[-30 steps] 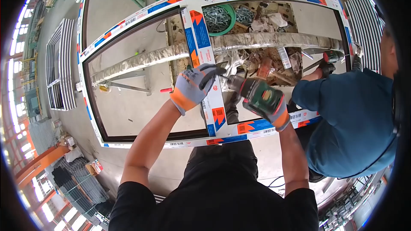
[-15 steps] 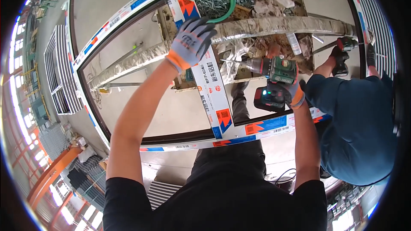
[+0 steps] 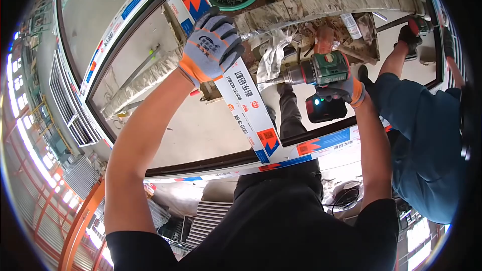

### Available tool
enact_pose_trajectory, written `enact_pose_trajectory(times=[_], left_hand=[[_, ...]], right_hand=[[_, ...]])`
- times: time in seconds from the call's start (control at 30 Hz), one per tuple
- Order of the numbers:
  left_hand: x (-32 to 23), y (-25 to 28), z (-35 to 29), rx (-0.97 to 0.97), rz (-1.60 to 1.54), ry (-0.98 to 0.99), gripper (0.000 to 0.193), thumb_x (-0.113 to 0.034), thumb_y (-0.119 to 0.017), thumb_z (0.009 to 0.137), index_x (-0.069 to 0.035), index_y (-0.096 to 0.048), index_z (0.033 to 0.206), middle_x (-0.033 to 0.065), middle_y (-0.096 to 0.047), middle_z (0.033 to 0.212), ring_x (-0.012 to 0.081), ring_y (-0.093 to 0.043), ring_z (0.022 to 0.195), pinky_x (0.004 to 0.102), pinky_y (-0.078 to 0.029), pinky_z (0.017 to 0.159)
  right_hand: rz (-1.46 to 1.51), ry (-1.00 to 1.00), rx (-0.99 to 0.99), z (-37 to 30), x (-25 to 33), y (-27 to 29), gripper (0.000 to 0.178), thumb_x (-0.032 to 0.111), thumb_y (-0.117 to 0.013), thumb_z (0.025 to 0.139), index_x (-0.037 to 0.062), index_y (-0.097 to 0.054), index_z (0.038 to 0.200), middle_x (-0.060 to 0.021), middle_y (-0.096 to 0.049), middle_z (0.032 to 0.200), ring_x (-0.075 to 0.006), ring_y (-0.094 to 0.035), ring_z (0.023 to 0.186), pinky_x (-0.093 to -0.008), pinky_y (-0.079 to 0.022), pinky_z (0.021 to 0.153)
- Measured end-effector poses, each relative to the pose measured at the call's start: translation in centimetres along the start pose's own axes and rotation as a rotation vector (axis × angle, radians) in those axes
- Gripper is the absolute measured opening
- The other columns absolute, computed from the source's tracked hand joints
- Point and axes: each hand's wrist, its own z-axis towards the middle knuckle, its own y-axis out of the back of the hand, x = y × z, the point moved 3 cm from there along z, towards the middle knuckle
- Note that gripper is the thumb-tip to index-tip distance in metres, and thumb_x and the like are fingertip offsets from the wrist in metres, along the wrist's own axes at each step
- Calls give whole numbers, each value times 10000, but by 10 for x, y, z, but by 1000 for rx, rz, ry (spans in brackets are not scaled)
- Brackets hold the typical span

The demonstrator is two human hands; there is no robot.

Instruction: Assembling aluminum window frames using a sealant gun and a power drill.

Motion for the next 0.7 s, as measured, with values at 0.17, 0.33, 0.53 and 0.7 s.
enact_pose_trajectory(times=[0.17,0.33,0.53,0.7], left_hand=[[-1,-4,1,-3,17,-13,211,-305,-568,755,-143,-625,879,40,-587,971,259,-513,1072,444,-314,1057],[-1,-3,0,17,-5,-15,198,-303,-579,746,-145,-631,852,36,-591,955,256,-517,1064,443,-320,1054],[1,-2,1,-15,-20,-24,185,-297,-608,716,-137,-624,808,43,-596,927,265,-541,1010,447,-350,1019],[0,-2,0,-56,14,-49,187,-287,-610,710,-132,-627,813,51,-597,922,272,-546,999,448,-361,1004]], right_hand=[[-101,45,107,15,0,0,305,33,-771,681,68,-601,931,-16,-613,688,-98,-556,529,-228,-400,450],[-1,0,65,24,2,-3,231,68,-773,675,76,-619,847,-8,-601,630,-70,-505,464,-219,-335,402],[-42,77,108,33,1,0,248,79,-785,662,75,-616,844,-4,-584,617,-75,-487,457,-220,-333,402],[13,144,162,37,-6,2,611,50,-782,674,90,-476,1201,-3,-554,677,-63,-447,458,-200,-328,390]])
